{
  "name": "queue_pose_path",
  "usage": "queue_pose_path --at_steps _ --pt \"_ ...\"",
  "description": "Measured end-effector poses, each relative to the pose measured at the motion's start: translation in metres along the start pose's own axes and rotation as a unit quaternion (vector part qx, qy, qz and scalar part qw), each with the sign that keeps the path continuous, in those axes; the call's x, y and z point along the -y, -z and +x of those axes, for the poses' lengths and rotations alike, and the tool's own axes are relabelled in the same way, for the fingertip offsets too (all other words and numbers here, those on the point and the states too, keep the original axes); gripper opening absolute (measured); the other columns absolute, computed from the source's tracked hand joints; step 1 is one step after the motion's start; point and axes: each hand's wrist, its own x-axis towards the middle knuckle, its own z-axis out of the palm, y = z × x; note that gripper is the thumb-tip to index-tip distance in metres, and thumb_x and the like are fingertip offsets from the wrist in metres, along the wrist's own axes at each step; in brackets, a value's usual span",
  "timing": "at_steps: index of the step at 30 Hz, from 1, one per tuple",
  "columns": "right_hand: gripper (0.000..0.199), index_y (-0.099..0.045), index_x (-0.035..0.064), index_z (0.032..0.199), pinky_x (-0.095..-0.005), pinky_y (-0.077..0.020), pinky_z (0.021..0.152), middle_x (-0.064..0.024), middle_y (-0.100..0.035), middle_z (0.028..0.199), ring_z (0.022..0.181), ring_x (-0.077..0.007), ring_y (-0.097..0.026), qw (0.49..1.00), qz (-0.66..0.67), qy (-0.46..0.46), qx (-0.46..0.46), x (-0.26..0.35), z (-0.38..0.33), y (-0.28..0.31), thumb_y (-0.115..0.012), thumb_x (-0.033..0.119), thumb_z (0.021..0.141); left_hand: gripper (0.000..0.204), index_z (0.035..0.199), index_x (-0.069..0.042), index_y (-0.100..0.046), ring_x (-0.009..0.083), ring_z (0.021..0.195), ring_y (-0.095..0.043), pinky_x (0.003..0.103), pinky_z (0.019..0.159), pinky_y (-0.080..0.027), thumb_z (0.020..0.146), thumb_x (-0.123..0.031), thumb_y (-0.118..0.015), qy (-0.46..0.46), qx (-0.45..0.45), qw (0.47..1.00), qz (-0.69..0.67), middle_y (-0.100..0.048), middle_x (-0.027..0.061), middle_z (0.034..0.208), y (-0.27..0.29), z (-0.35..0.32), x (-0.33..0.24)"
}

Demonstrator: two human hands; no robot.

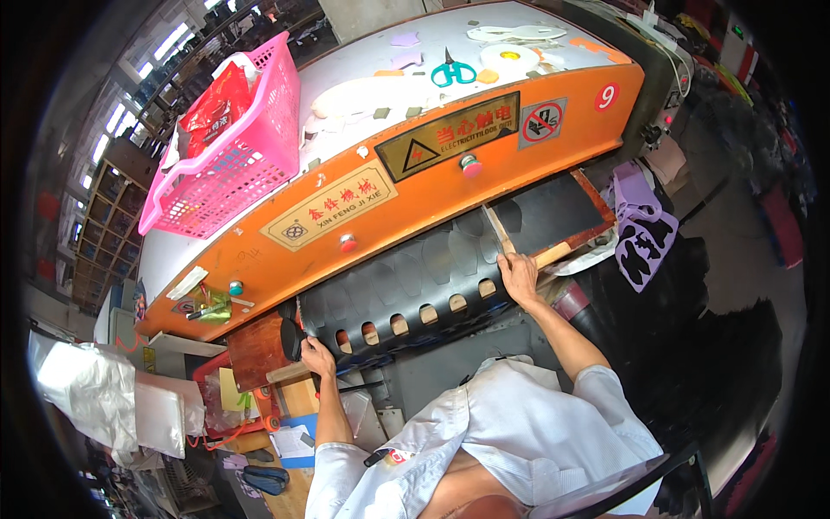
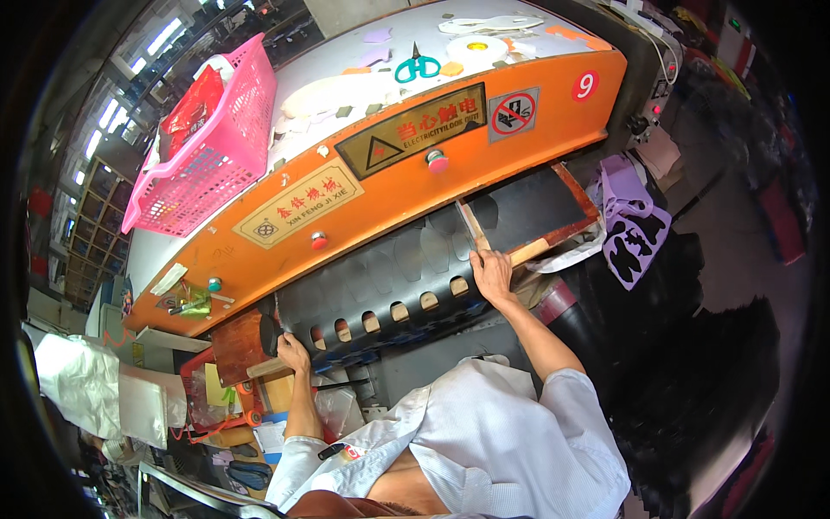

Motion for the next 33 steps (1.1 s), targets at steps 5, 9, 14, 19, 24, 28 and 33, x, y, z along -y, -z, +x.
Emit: queue_pose_path --at_steps 5,9,14,19,24,28,33 --pt "0.04 -0.072 -0.0008 0.091 -0.0529 -0.0462 0.088 -0.025 -0.071 0.089 0.092 -0.0437 -0.066 0.999 0.012 0.036 -0.017 -0.009 -0.006 -0.003 -0.058 0.034 0.105 0.041 0.092 0.004 -0.065 0.0539 0.082 -0.065 0.057 0.074 -0.048 0.105 -0.033 -0.054 -0.035 0.012 0.999 0.002 -0.068 0.0315 0.085 0.0 -0.002 0.012" --pt "0.039 -0.07 0.0001 0.087 -0.0532 -0.0466 0.084 -0.023 -0.071 0.085 0.089 -0.043 -0.066 0.999 0.019 0.03 -0.004 -0.018 -0.025 -0.004 -0.059 0.033 0.104 0.04 0.089 0.004 -0.062 0.0498 0.074 -0.063 0.053 0.069 -0.047 0.106 -0.031 -0.052 -0.031 0.042 0.998 -0.019 -0.064 0.0293 0.078 0.008 -0.023 0.024" --pt "0.035 -0.071 -0.0006 0.088 -0.051 -0.0473 0.078 -0.0201 -0.069 0.08 0.083 -0.0389 -0.066 0.998 0.03 -0.046 0.017 -0.019 -0.079 0.02 -0.064 0.031 0.102 0.035 0.098 0.006 -0.064 0.0485 0.071 -0.057 0.053 0.07 -0.045 0.106 -0.026 -0.051 -0.024 0.028 0.999 -0.011 -0.062 0.0307 0.08 0.033 -0.072 0.044" --pt "0.027 -0.074 0.0046 0.107 -0.0438 -0.0455 0.09 -0.0114 -0.074 0.098 0.099 -0.031 -0.065 0.992 0.01 -0.03 -0.119 0.012 -0.059 0.041 -0.07 0.03 0.097 0.039 0.096 0.008 -0.062 0.0443 0.068 -0.055 0.051 0.069 -0.045 0.107 -0.027 -0.051 -0.016 0.002 1.0 -0.021 -0.061 0.0298 0.078 0.067 -0.131 0.058" --pt "0.077 -0.064 -0.0061 0.129 -0.0463 -0.0483 0.108 -0.0227 -0.063 0.135 0.127 -0.0383 -0.056 0.999 0.002 0.021 0.025 0.074 0.011 -0.008 -0.087 0.046 0.077 0.038 0.102 0.012 -0.063 0.0393 0.072 -0.053 0.048 0.072 -0.046 0.108 -0.024 -0.051 0.04 0.025 0.999 -0.004 -0.064 0.0303 0.085 0.105 -0.178 0.067" --pt "0.077 -0.063 -0.0081 0.13 -0.046 -0.0517 0.101 -0.0221 -0.066 0.124 0.115 -0.0379 -0.059 0.99 -0.11 0.073 0.046 0.086 0.015 -0.044 -0.086 0.04 0.075 0.038 0.103 0.014 -0.058 0.0325 0.078 -0.05 0.045 0.076 -0.046 0.11 -0.022 -0.05 0.077 0.034 0.996 -0.019 -0.063 0.0265 0.088 0.13 -0.212 0.078" --pt "0.07 -0.066 -0.0064 0.126 -0.0443 -0.0544 0.097 -0.0205 -0.067 0.117 0.117 -0.0358 -0.06 0.993 -0.029 0.045 0.108 0.061 0.018 -0.036 -0.086 0.036 0.074 0.044 0.107 0.015 -0.058 0.0294 0.084 -0.054 0.043 0.08 -0.048 0.112 -0.027 -0.05 0.133 0.071 0.988 0.014 -0.065 0.0247 0.094 0.151 -0.235 0.092"
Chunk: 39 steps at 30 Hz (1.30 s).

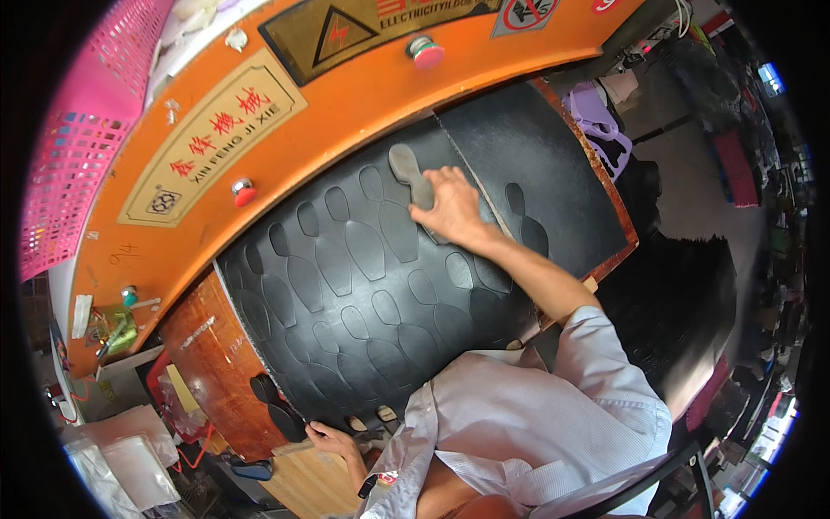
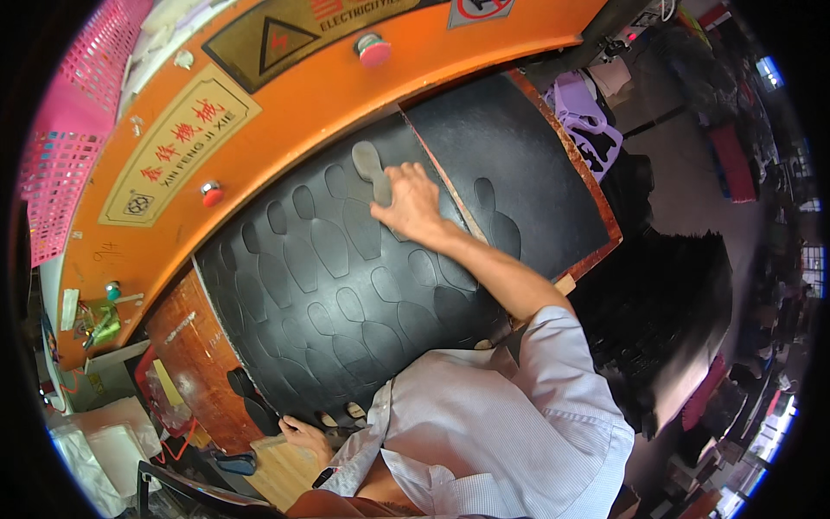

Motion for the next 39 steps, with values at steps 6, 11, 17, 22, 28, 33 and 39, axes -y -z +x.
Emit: queue_pose_path --at_steps 6,11,17,22,28,33,39 --pt "0.067 -0.068 -0.0073 0.128 -0.0478 -0.0528 0.104 -0.0219 -0.067 0.121 0.118 -0.0375 -0.061 0.976 -0.016 0.113 0.184 -0.033 0.023 0.058 -0.085 0.024 0.071 0.045 0.111 0.015 -0.059 0.029 0.088 -0.057 0.041 0.086 -0.049 0.112 -0.028 -0.049 0.019 0.018 1.0 0.001 -0.067 0.0246 0.099 0.004 -0.001 0.005" --pt "0.061 -0.07 -0.0052 0.124 -0.0503 -0.053 0.101 -0.0208 -0.065 0.126 0.118 -0.0385 -0.059 0.933 -0.107 0.231 0.256 -0.028 0.034 0.063 -0.085 0.014 0.068 0.044 0.109 0.015 -0.059 0.0293 0.085 -0.055 0.042 0.083 -0.048 0.112 -0.028 -0.05 -0.019 -0.003 1.0 -0.006 -0.067 0.0245 0.097 -0.002 0.006 0.008" --pt "0.038 -0.075 0.0013 0.107 -0.0426 -0.0512 0.097 -0.0128 -0.068 0.124 0.12 -0.0309 -0.059 0.813 -0.274 0.447 0.253 -0.024 0.056 0.066 -0.083 0.009 0.071 0.041 0.112 0.014 -0.06 0.0276 0.083 -0.054 0.042 0.081 -0.047 0.111 -0.026 -0.052 0.004 0.007 1.0 -0.022 -0.065 0.0211 0.094 -0.004 0.011 0.007" --pt "0.032 -0.071 0.0005 0.111 -0.0427 -0.0512 0.098 -0.0155 -0.068 0.117 0.113 -0.0331 -0.063 0.898 -0.169 0.404 0.037 -0.029 0.042 0.086 -0.073 0.01 0.081 0.042 0.115 0.014 -0.061 0.0272 0.086 -0.055 0.041 0.083 -0.048 0.111 -0.028 -0.052 -0.003 -0.007 1.0 -0.008 -0.067 0.0226 0.098 -0.009 0.012 0.003" --pt "0.069 -0.059 -0.0094 0.129 -0.052 -0.0555 0.091 -0.0272 -0.066 0.119 0.113 -0.0412 -0.063 0.998 -0.046 0.033 -0.001 -0.02 -0.024 0.043 -0.084 0.035 0.081 0.042 0.117 0.013 -0.062 0.028 0.087 -0.057 0.041 0.084 -0.049 0.112 -0.027 -0.051 0.003 0.006 1.0 -0.015 -0.069 0.0234 0.099 -0.008 0.015 0.006" --pt "0.049 -0.067 -0.0054 0.116 -0.0472 -0.054 0.084 -0.0173 -0.069 0.102 0.097 -0.036 -0.066 0.988 -0.026 -0.026 -0.148 -0.025 -0.005 0.003 -0.081 0.026 0.081 0.043 0.119 0.015 -0.062 0.0301 0.091 -0.061 0.041 0.088 -0.05 0.111 -0.026 -0.051 0.013 0.01 1.0 -0.006 -0.071 0.0264 0.105 -0.009 0.019 0.002" --pt "0.038 -0.072 -0.0058 0.106 -0.047 -0.055 0.078 -0.0167 -0.072 0.1 0.097 -0.0338 -0.066 0.991 -0.006 0.028 -0.128 -0.026 0.0 0.006 -0.079 0.022 0.08 0.044 0.119 0.016 -0.061 0.0312 0.092 -0.061 0.042 0.089 -0.049 0.111 -0.026 -0.051 0.006 0.003 1.0 -0.013 -0.071 0.0273 0.106 -0.01 0.018 -0.001"
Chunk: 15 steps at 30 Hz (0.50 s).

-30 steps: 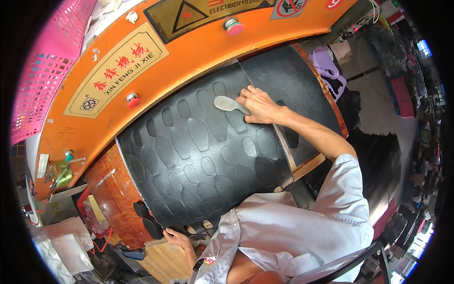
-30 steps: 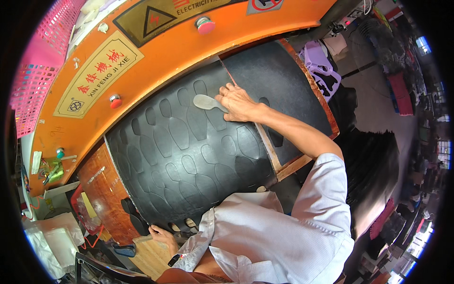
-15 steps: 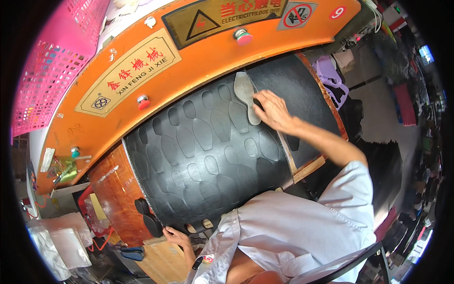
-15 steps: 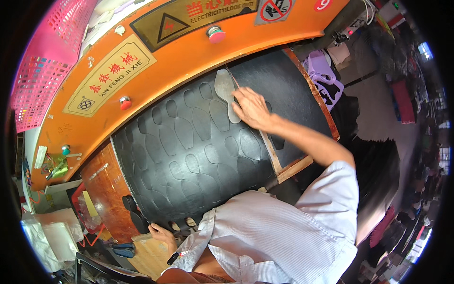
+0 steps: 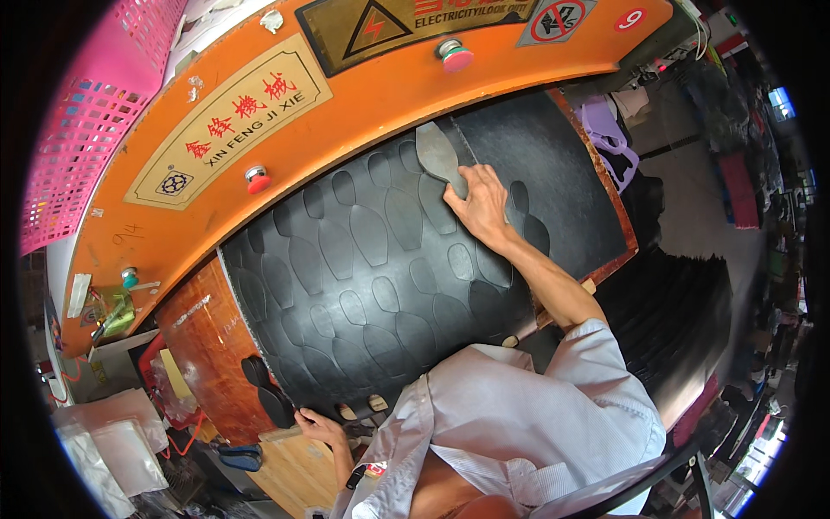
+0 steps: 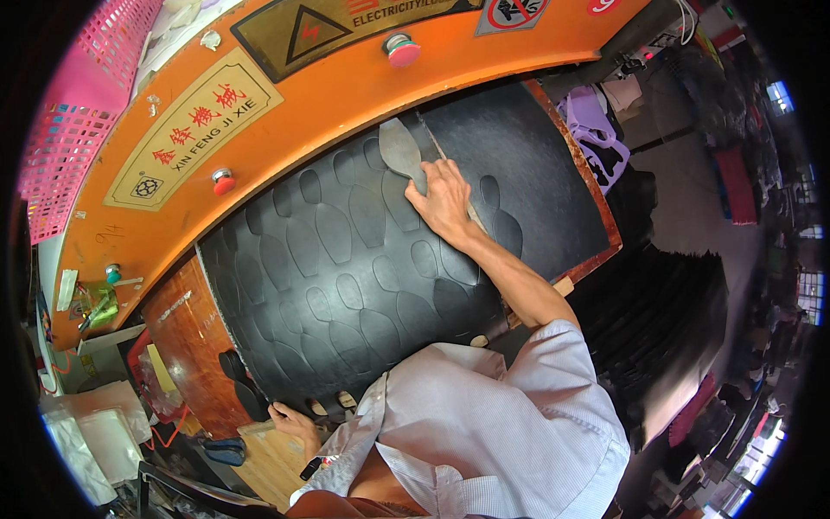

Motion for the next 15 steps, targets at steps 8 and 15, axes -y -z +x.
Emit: queue_pose_path --at_steps 8,15 --pt "0.035 -0.073 -0.0049 0.103 -0.0435 -0.0526 0.073 -0.0133 -0.065 0.084 0.082 -0.0308 -0.063 1.0 -0.018 0.01 -0.02 -0.004 0.01 0.002 -0.081 0.019 0.079 0.046 0.124 0.016 -0.06 0.0297 0.098 -0.06 0.041 0.094 -0.048 0.112 -0.027 -0.051 0.032 0.017 0.999 -0.011 -0.07 0.026 0.113 0.001 0.001 0.007" --pt "0.034 -0.073 -0.0041 0.103 -0.0439 -0.0529 0.074 -0.0135 -0.065 0.085 0.085 -0.032 -0.063 0.998 -0.016 0.012 -0.052 -0.002 0.008 -0.003 -0.081 0.018 0.079 0.047 0.129 0.015 -0.059 0.0296 0.102 -0.061 0.04 0.097 -0.048 0.112 -0.028 -0.051 0.037 0.004 0.999 -0.034 -0.07 0.0269 0.117 -0.002 0.003 0.013"
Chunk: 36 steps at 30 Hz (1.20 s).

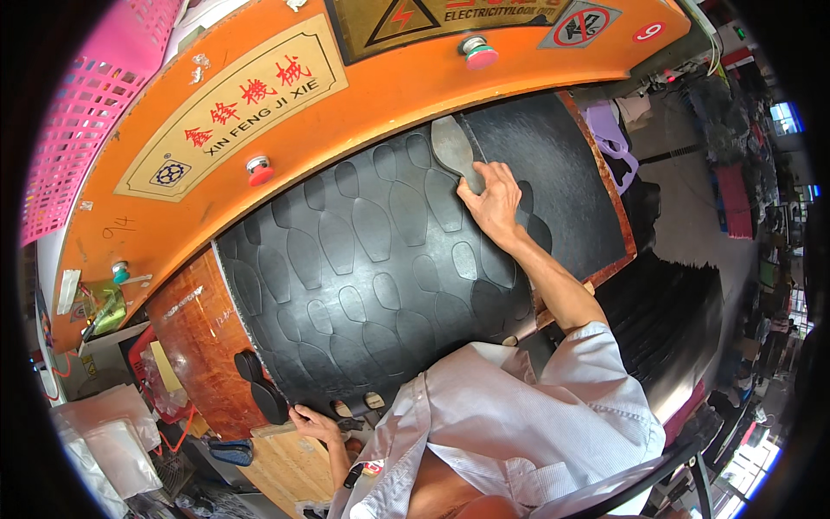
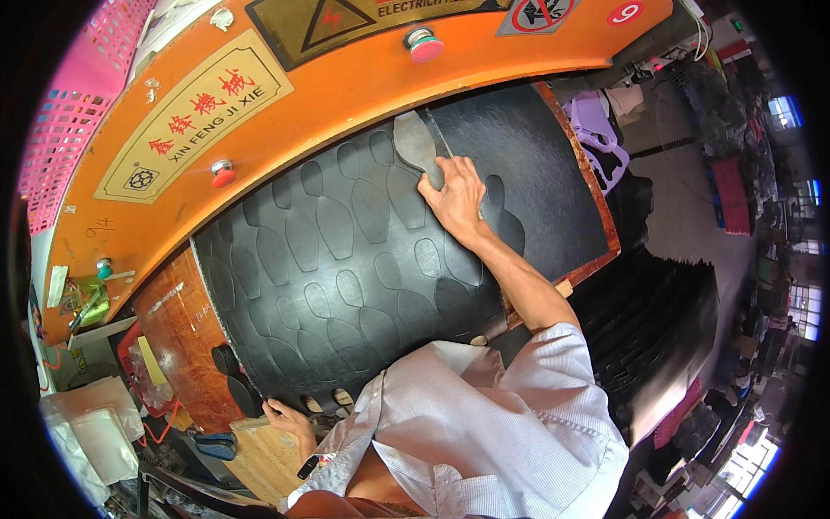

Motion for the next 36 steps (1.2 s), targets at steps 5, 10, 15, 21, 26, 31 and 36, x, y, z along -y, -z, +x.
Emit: queue_pose_path --at_steps 5,10,15,21,26,31,36 --pt "0.036 -0.072 -0.004 0.106 -0.0447 -0.0533 0.076 -0.0149 -0.067 0.09 0.088 -0.0332 -0.064 0.999 -0.025 -0.01 0.031 0.001 0.003 0.002 -0.081 0.02 0.081 0.047 0.129 0.015 -0.06 0.0298 0.103 -0.062 0.04 0.097 -0.048 0.112 -0.028 -0.051 -0.002 0.008 1.0 0.018 -0.07 0.0271 0.118 0.0 0.001 0.002" --pt "0.035 -0.072 -0.0041 0.113 -0.0419 -0.0554 0.078 -0.017 -0.071 0.098 0.09 -0.03 -0.068 0.992 0.047 -0.074 0.089 -0.002 -0.001 0.02 -0.075 0.024 0.092 0.046 0.127 0.014 -0.06 0.0297 0.099 -0.061 0.04 0.095 -0.048 0.112 -0.028 -0.051 -0.01 0.009 1.0 0.017 -0.07 0.0274 0.115 0.0 0.001 -0.005" --pt "0.03 -0.072 -0.0049 0.117 -0.0314 -0.0539 0.072 -0.0119 -0.073 0.097 0.077 -0.0155 -0.066 0.962 0.173 -0.208 0.03 -0.015 -0.017 0.042 -0.069 0.02 0.101 0.044 0.121 0.015 -0.061 0.0296 0.093 -0.06 0.04 0.09 -0.049 0.112 -0.027 -0.051 -0.027 -0.005 0.999 0.02 -0.07 0.0264 0.108 -0.008 0.009 -0.016" --pt "0.023 -0.073 -0.0017 0.111 -0.0298 -0.053 0.072 -0.008 -0.072 0.09 0.077 -0.0114 -0.064 0.944 0.244 -0.217 -0.05 -0.026 -0.015 0.051 -0.066 0.019 0.104 0.037 0.107 0.012 -0.062 0.0275 0.075 -0.049 0.044 0.072 -0.045 0.109 -0.024 -0.052 -0.084 -0.057 0.995 0.01 -0.063 0.0214 0.083 -0.035 0.032 -0.046" --pt "0.02 -0.07 -0.001 0.097 -0.0305 -0.0471 0.062 -0.0042 -0.065 0.078 0.067 -0.0092 -0.054 0.948 0.262 -0.123 -0.133 -0.011 0.031 0.058 -0.068 0.018 0.104 0.036 0.103 0.01 -0.064 0.0253 0.068 -0.051 0.042 0.067 -0.045 0.108 -0.023 -0.052 -0.144 -0.089 0.985 -0.009 -0.061 0.0181 0.076 -0.057 0.056 -0.081" --pt "0.019 -0.062 0.0005 0.086 -0.0376 -0.0455 0.061 -0.0123 -0.058 0.074 0.065 -0.0262 -0.056 0.942 0.248 0.071 -0.217 0.04 0.113 0.059 -0.068 0.011 0.1 0.032 0.094 0.007 -0.062 0.0242 0.061 -0.045 0.044 0.061 -0.04 0.106 -0.022 -0.054 -0.144 -0.114 0.983 -0.001 -0.052 0.0168 0.067 -0.083 0.09 -0.099" --pt "0.022 -0.064 0.0018 0.092 -0.0435 -0.0494 0.073 -0.013 -0.062 0.079 0.079 -0.0328 -0.063 0.968 0.192 0.103 -0.121 0.063 0.164 0.055 -0.064 0.021 0.103 0.032 0.096 0.005 -0.064 0.0388 0.069 -0.057 0.048 0.069 -0.046 0.105 -0.024 -0.053 -0.176 -0.098 0.979 0.023 -0.062 0.0252 0.078 -0.1 0.131 -0.123"
